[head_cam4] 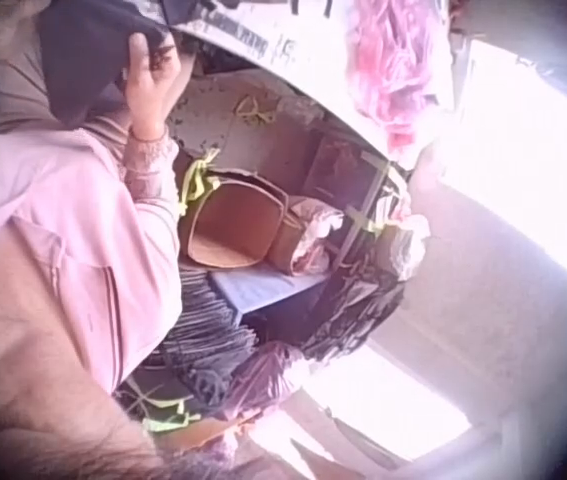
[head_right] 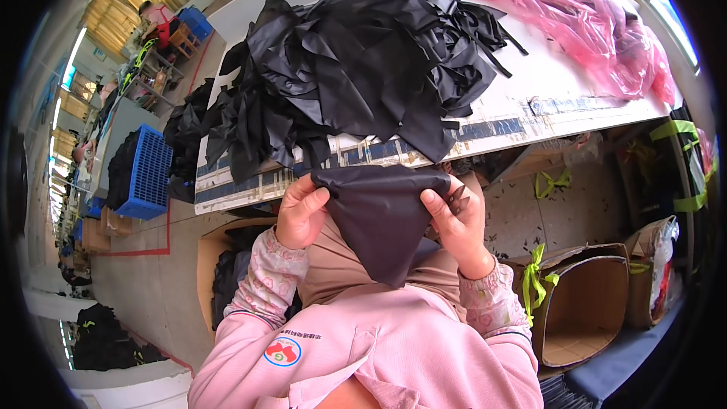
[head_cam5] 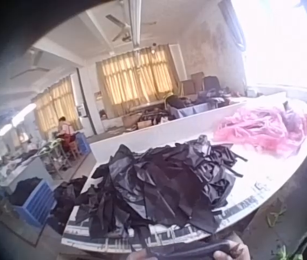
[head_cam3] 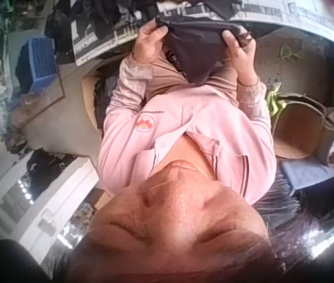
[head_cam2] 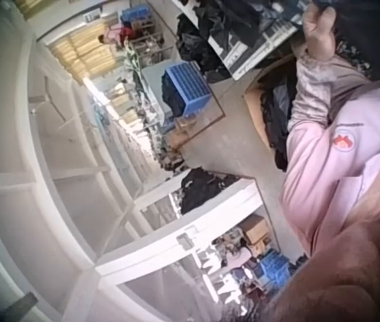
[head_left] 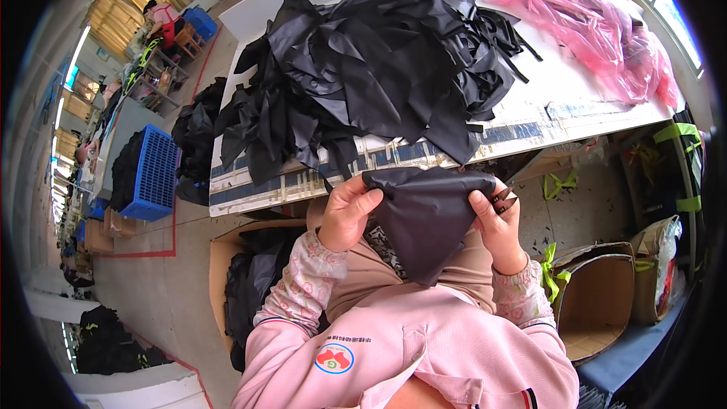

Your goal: The person is inspecting and trimming small black fabric garment components, possibly pockets or flaps, at a factory workstation.

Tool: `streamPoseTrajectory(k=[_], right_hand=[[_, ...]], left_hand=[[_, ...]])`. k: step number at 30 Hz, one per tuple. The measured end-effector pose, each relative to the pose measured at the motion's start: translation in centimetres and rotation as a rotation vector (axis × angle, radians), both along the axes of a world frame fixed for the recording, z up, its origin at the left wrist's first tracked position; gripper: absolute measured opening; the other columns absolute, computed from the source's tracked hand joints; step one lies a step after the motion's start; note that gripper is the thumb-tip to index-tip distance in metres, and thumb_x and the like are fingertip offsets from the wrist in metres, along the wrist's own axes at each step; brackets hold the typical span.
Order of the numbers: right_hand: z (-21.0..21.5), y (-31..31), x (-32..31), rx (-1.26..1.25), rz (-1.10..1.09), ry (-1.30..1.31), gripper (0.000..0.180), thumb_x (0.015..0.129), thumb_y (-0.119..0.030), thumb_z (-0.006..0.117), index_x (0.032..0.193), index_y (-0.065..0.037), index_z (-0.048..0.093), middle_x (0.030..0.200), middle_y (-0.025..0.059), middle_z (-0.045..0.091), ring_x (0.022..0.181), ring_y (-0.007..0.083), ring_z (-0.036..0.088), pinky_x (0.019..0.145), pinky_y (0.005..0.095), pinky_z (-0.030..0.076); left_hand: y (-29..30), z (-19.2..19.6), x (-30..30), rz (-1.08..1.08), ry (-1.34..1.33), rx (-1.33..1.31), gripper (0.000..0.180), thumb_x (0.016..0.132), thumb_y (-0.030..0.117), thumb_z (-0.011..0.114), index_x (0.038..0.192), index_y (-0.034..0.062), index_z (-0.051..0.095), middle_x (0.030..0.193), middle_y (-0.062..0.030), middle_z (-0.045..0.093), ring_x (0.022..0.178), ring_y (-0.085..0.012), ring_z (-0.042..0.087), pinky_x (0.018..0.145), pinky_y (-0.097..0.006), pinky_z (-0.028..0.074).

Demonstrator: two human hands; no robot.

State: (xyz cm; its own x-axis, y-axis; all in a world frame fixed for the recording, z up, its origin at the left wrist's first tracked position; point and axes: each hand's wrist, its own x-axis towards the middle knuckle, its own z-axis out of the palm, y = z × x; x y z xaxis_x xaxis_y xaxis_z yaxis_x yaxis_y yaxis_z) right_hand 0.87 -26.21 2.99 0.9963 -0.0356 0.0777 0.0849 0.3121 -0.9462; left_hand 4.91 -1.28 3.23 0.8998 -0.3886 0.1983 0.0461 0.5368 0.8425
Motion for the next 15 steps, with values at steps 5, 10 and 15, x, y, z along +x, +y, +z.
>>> streamPoseTrajectory(k=[5, 10, 15], right_hand=[[0.3, -0.3, 0.8, -0.154, -0.032, -0.053, 0.017, 0.093, -0.018, 0.064, 0.095, -0.001, 0.063, 0.070, -0.0073, 0.056, 0.058, -0.0012, 0.041, 0.052, 0.0155, 0.031], [0.9, -0.1, 1.3, -0.186, -0.083, -0.028, 0.017, 0.092, -0.018, 0.065, 0.090, -0.001, 0.062, 0.067, -0.0089, 0.051, 0.060, -0.0001, 0.039, 0.053, 0.0170, 0.031], [1.0, 0.1, 2.0, -0.259, -0.107, -0.047, 0.017, 0.092, -0.017, 0.065, 0.090, -0.001, 0.062, 0.066, -0.0094, 0.049, 0.060, 0.0001, 0.038, 0.053, 0.0173, 0.029]], left_hand=[[1.2, -1.7, 0.0, 0.074, 0.013, 0.207, 0.033, 0.087, -0.004, 0.053, 0.120, -0.0027, 0.060, 0.115, -0.0062, 0.063, 0.107, -0.0143, 0.057, 0.100, -0.029, 0.039], [0.8, -0.3, -0.3, 0.056, -0.028, 0.147, 0.043, 0.087, -0.008, 0.051, 0.129, -0.0007, 0.052, 0.119, -0.0054, 0.060, 0.109, -0.0135, 0.056, 0.100, -0.028, 0.040], [1.2, -1.4, -0.4, 0.048, -0.068, 0.158, 0.048, 0.087, -0.010, 0.054, 0.132, 0.0007, 0.047, 0.123, -0.0062, 0.057, 0.112, -0.0136, 0.054, 0.099, -0.027, 0.041]])
